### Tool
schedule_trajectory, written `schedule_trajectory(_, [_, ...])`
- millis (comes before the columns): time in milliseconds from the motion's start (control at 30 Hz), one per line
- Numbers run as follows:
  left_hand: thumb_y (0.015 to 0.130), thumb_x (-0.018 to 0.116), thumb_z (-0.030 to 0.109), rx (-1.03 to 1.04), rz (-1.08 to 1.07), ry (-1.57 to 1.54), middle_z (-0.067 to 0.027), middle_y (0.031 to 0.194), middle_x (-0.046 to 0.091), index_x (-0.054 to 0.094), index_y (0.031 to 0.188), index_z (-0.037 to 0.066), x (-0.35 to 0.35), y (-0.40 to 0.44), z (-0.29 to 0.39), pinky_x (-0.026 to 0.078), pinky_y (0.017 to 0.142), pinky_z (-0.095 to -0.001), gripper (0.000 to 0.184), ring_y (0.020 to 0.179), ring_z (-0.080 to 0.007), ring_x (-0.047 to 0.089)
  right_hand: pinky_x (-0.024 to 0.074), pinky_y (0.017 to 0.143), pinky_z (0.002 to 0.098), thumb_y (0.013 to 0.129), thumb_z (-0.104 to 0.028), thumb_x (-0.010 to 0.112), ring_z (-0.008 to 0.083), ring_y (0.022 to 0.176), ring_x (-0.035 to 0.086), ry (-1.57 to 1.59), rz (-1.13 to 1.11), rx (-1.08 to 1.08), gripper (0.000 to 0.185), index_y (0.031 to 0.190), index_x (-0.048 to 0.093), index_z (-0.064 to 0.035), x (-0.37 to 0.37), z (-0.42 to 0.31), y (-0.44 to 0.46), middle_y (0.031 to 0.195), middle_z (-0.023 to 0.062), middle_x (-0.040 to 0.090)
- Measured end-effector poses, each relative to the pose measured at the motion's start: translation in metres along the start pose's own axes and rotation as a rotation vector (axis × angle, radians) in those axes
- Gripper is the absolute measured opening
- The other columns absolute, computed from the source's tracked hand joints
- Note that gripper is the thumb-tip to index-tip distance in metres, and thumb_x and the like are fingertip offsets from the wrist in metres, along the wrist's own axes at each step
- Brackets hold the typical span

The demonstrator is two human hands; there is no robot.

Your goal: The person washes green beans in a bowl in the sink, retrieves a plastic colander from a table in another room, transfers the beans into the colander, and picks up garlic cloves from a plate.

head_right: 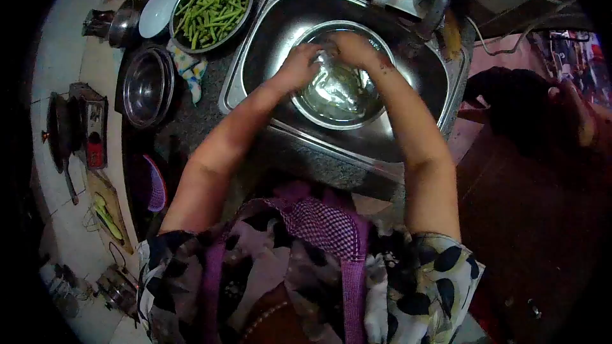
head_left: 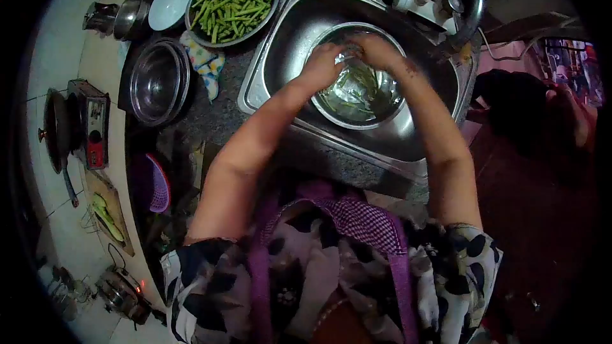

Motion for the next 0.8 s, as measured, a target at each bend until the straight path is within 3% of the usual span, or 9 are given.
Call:
schedule_trajectory(100, [0.078, 0.054, 0.028, -0.141, -0.261, 0.241, -0.0164, 0.11, 0.052, 0.049, 0.118, 0.011, 0.05, -0.007, -0.017, 0.039, 0.087, -0.0404, 0.044, 0.1, -0.0336, 0.05, 0.04, 0.087, 0.0414, 0.079, -0.033, 0.057, 0.0356, 0.103, 0.049, -0.226, -0.068, 0.279, 0.046, 0.118, 0.049, -0.0109, 0.023, 0.036, -0.04, 0.118, 0.0161, 0.047])
schedule_trajectory(167, [0.083, 0.045, 0.04, -0.176, -0.481, 0.335, -0.0183, 0.115, 0.049, 0.038, 0.128, 0.014, 0.069, -0.01, -0.014, 0.038, 0.089, -0.0418, 0.052, 0.106, -0.0335, 0.047, 0.0385, 0.09, 0.041, 0.082, -0.04, 0.051, 0.0345, 0.108, 0.046, -0.159, -0.217, 0.44, 0.049, 0.122, 0.046, -0.0118, 0.028, 0.054, -0.061, 0.121, 0.0161, 0.045])
schedule_trajectory(233, [0.086, 0.04, 0.043, -0.298, -0.529, 0.242, -0.0205, 0.117, 0.047, 0.035, 0.129, 0.014, 0.076, -0.01, -0.014, 0.037, 0.091, -0.0425, 0.052, 0.107, -0.0358, 0.047, 0.0379, 0.091, 0.0409, 0.084, -0.045, 0.046, 0.0341, 0.111, 0.044, -0.036, -0.26, 0.524, 0.05, 0.124, 0.043, -0.0143, 0.034, 0.058, -0.076, 0.121, 0.0171, 0.044])
schedule_trajectory(267, [0.088, 0.036, 0.042, -0.337, -0.487, 0.095, -0.019, 0.121, 0.046, 0.042, 0.125, 0.013, 0.093, -0.012, -0.027, 0.034, 0.093, -0.0455, 0.047, 0.115, -0.0364, 0.04, 0.038, 0.092, 0.041, 0.085, -0.046, 0.044, 0.0342, 0.111, 0.044, 0.052, -0.227, 0.527, 0.05, 0.125, 0.042, -0.0164, 0.041, 0.056, -0.081, 0.121, 0.0181, 0.044])
schedule_trajectory(367, [0.089, 0.034, 0.042, -0.403, -0.503, -0.248, -0.0215, 0.119, 0.048, 0.041, 0.125, 0.011, 0.113, -0.011, -0.027, 0.035, 0.093, -0.044, 0.048, 0.111, -0.0381, 0.044, 0.0325, 0.097, 0.0399, 0.089, -0.048, 0.03, 0.0344, 0.118, 0.038, 0.2, -0.11, 0.426, 0.051, 0.131, 0.034, -0.0189, 0.075, 0.06, -0.091, 0.125, 0.0171, 0.041])
schedule_trajectory(433, [0.089, 0.033, 0.037, -0.153, -0.415, -0.417, -0.0254, 0.106, 0.054, 0.045, 0.118, 0.005, 0.147, -0.013, -0.041, 0.04, 0.085, -0.0435, 0.045, 0.099, -0.0404, 0.051, 0.032, 0.096, 0.0393, 0.09, -0.046, 0.029, 0.0328, 0.115, 0.041, 0.303, -0.156, 0.418, 0.05, 0.125, 0.04, -0.013, 0.077, 0.032, -0.088, 0.123, 0.0167, 0.043])
schedule_trajectory(567, [0.088, 0.033, 0.036, -0.282, -0.567, -0.067, -0.0223, 0.105, 0.056, 0.049, 0.114, 0.006, 0.126, -0.03, -0.026, 0.042, 0.084, -0.0424, 0.043, 0.096, -0.0378, 0.054, 0.0354, 0.09, 0.0376, 0.09, -0.043, 0.032, 0.0329, 0.105, 0.047, 0.58, -0.043, 0.381, 0.044, 0.11, 0.049, -0.0075, 0.081, 0.011, -0.086, 0.112, 0.0174, 0.051])
schedule_trajectory(700, [0.087, 0.033, 0.036, -0.422, -0.681, 0.092, -0.0198, 0.105, 0.057, 0.054, 0.108, 0.005, 0.106, -0.034, -0.01, 0.043, 0.083, -0.0411, 0.042, 0.096, -0.0354, 0.055, 0.0348, 0.092, 0.0358, 0.091, -0.036, 0.032, 0.0322, 0.107, 0.047, 0.795, 0.019, 0.502, 0.042, 0.111, 0.05, -0.0047, 0.104, 0.014, -0.101, 0.112, 0.0188, 0.051])
schedule_trajectory(800, [0.086, 0.037, 0.027, -0.208, -0.589, -0.054, -0.0211, 0.103, 0.057, 0.055, 0.106, 0.004, 0.144, -0.031, -0.03, 0.042, 0.083, -0.0399, 0.035, 0.097, -0.0345, 0.054, 0.0352, 0.091, 0.0324, 0.092, -0.038, 0.033, 0.0249, 0.102, 0.05, 0.817, 0.201, 0.592, 0.043, 0.112, 0.051, -0.0054, 0.132, 0.027, -0.107, 0.106, 0.0149, 0.055])
Point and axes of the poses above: each hand's wrist, its own y-axis towards the middle knuckle, its own x-axis out of the palm, z = x × y, the point moved 9 cm from there along y, towards the middle knuckle
